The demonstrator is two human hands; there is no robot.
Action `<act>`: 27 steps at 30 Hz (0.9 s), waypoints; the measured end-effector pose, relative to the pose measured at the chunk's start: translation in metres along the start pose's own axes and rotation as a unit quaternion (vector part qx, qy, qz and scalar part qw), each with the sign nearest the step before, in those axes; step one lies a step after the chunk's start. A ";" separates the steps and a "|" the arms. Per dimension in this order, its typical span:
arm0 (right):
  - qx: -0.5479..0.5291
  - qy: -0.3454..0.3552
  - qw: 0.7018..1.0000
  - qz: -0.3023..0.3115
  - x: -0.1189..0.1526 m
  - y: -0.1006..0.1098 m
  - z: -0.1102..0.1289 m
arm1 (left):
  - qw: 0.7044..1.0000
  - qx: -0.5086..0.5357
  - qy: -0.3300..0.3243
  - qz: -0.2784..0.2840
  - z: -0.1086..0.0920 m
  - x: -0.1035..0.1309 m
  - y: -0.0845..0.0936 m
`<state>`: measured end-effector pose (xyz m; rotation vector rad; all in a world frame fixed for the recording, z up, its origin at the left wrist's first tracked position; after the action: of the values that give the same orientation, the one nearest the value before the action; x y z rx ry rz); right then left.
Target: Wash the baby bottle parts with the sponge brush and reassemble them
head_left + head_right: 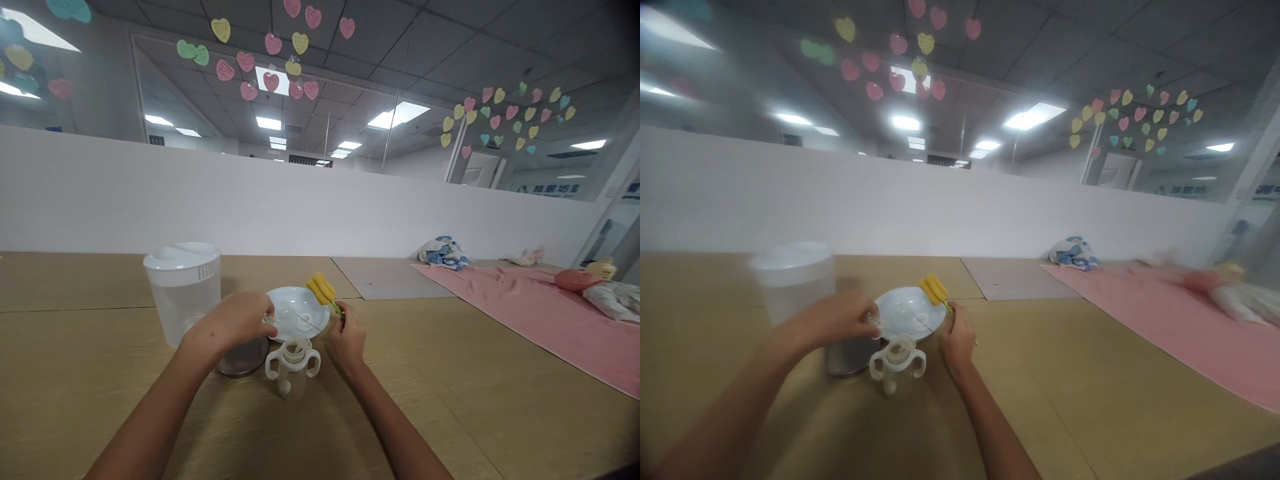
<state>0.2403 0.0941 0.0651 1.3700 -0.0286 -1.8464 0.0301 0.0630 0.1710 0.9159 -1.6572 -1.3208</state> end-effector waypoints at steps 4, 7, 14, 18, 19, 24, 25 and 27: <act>-0.004 -0.005 1.000 0.006 0.000 -0.001 -0.002 | 1.000 0.007 -0.004 0.009 -0.001 0.000 -0.002; -0.013 -0.016 1.000 0.015 0.000 -0.002 -0.003 | 1.000 0.009 -0.015 0.018 -0.002 -0.001 -0.003; -0.029 -0.056 0.997 0.051 0.000 -0.006 -0.006 | 0.999 0.008 -0.029 0.033 -0.005 0.002 -0.004; -0.027 -0.053 0.997 0.051 0.000 -0.006 -0.006 | 0.999 -0.003 -0.032 0.034 -0.006 0.004 -0.003; -0.026 -0.050 0.997 0.051 -0.001 -0.006 -0.006 | 0.999 -0.003 -0.032 0.035 -0.006 0.004 -0.003; -0.021 -0.046 0.997 0.053 -0.001 -0.006 -0.006 | 0.999 -0.001 -0.027 0.037 -0.005 0.003 -0.004; -0.021 -0.047 0.997 0.053 -0.001 -0.006 -0.006 | 0.999 -0.001 -0.026 0.036 -0.005 0.003 -0.004; -0.023 -0.049 0.997 0.054 0.000 -0.006 -0.005 | 0.999 -0.002 -0.023 0.035 -0.004 0.003 -0.004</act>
<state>0.2413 0.1006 0.0604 1.2212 -0.1089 -1.8114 0.0332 0.0579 0.1685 0.8240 -1.7057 -1.3055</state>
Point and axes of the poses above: each hand's wrist, its own x-axis away from the middle knuckle, its own y-axis out of the back of the hand, z = x × y, the point moved 7 cm from there along -x, towards the middle knuckle, and after that the axes turned 13 degrees about z, right-handed, at the moved point
